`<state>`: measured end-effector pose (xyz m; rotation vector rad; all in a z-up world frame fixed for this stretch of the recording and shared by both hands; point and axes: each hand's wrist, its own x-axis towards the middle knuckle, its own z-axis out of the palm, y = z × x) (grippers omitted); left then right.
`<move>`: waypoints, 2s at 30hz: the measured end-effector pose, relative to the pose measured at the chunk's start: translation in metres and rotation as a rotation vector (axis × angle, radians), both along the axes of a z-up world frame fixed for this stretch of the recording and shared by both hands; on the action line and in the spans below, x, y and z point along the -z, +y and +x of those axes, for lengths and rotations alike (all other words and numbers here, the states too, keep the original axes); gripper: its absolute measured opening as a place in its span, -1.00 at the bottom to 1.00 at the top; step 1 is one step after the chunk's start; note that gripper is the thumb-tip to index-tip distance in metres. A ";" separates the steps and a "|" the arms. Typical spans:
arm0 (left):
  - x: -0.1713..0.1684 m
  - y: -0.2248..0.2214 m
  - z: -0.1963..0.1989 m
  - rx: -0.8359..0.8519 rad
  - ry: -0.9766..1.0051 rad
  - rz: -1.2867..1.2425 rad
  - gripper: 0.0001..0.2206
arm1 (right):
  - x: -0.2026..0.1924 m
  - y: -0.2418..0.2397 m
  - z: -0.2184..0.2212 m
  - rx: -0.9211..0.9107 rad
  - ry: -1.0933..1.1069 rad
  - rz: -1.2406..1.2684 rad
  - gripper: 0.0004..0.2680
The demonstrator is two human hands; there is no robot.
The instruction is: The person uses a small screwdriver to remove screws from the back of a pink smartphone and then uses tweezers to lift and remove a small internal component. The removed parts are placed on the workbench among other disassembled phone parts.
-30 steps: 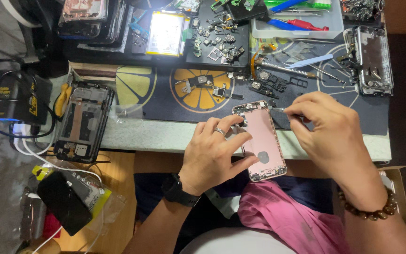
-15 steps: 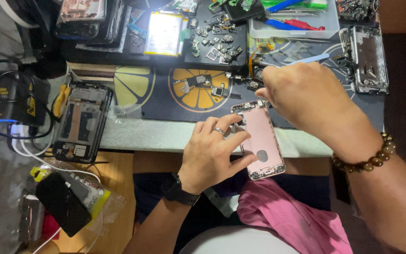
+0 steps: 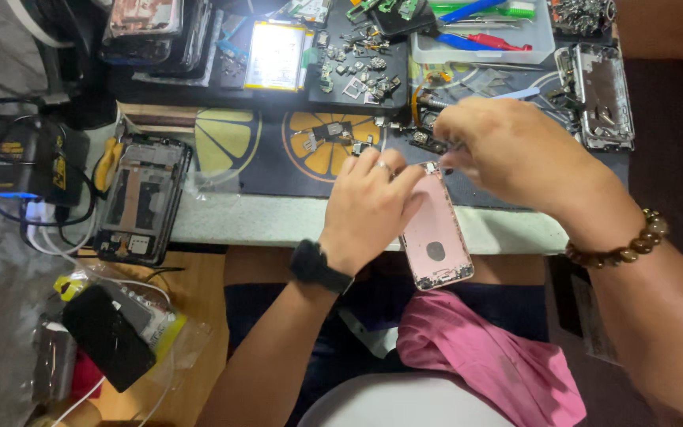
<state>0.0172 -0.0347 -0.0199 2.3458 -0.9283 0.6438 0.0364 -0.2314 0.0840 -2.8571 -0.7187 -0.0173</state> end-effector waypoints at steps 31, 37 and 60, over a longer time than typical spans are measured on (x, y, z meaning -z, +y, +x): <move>0.004 -0.004 0.002 0.002 0.013 -0.057 -0.77 | 0.006 -0.007 -0.024 -0.037 -0.112 0.214 -0.87; 0.004 -0.005 0.003 0.003 -0.001 -0.073 -0.77 | 0.022 -0.024 -0.053 0.191 -0.103 0.472 -0.87; -0.003 0.002 0.004 0.131 -0.008 -0.177 -0.81 | 0.121 -0.041 -0.083 0.492 0.177 1.457 -0.90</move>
